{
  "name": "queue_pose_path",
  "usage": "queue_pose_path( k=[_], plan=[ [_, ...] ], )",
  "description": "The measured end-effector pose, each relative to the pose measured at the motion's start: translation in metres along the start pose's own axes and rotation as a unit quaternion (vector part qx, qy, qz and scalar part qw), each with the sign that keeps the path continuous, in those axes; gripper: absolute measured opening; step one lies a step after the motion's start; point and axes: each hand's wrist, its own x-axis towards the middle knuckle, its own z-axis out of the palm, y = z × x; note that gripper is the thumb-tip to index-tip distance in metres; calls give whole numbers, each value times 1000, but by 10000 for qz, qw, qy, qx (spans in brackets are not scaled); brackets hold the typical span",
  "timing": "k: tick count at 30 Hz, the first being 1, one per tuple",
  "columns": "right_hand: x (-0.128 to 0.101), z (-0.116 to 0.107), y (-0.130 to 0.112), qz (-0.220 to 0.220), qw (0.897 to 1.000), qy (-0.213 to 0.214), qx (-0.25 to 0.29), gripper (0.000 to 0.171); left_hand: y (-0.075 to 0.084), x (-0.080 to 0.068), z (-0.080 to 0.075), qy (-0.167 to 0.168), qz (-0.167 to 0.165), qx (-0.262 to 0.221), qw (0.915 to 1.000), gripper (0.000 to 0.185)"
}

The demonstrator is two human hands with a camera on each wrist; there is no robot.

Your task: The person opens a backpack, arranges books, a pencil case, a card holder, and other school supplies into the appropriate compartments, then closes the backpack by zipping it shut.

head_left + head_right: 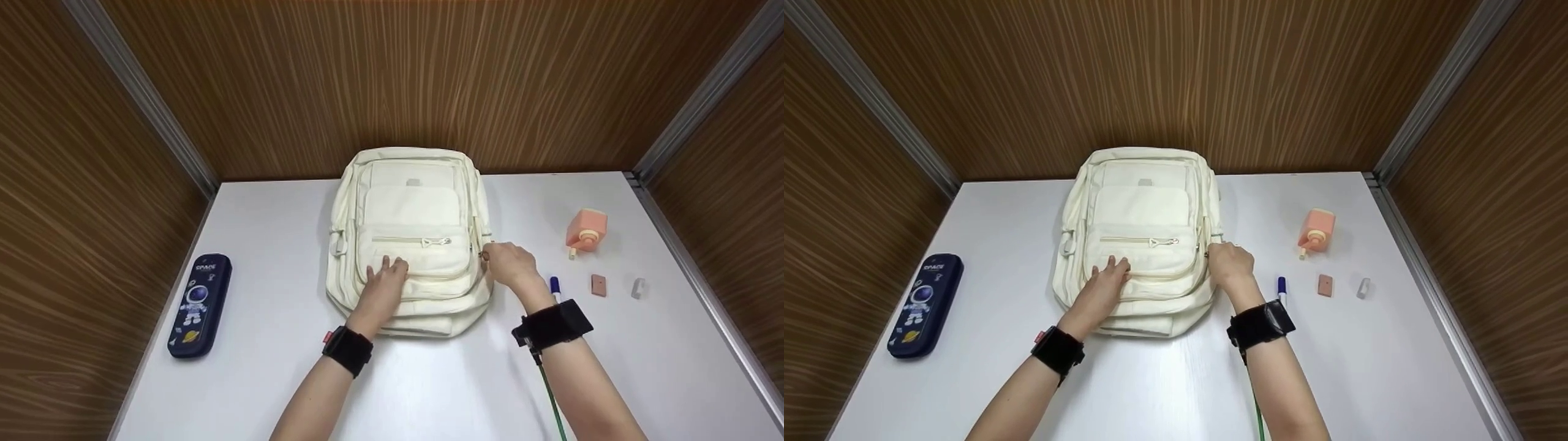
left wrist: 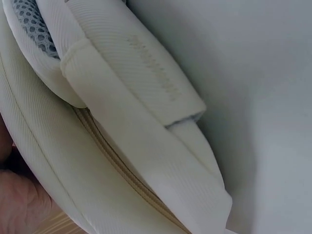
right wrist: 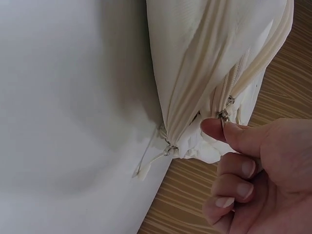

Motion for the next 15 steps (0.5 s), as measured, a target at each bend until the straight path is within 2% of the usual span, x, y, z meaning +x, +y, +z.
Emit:
queue_pose_path(
  k=[10, 15],
  plan=[
    [-21, 0, -3, -291, 9996, 31, 2, 19, 1, 3, -6, -109, -92, 25, 9999, 19],
    [-30, -6, -11, -340, 9993, -126, -63, 18, 2, 7, -11, -213, -249, -127, 9994, 11]
  ],
)
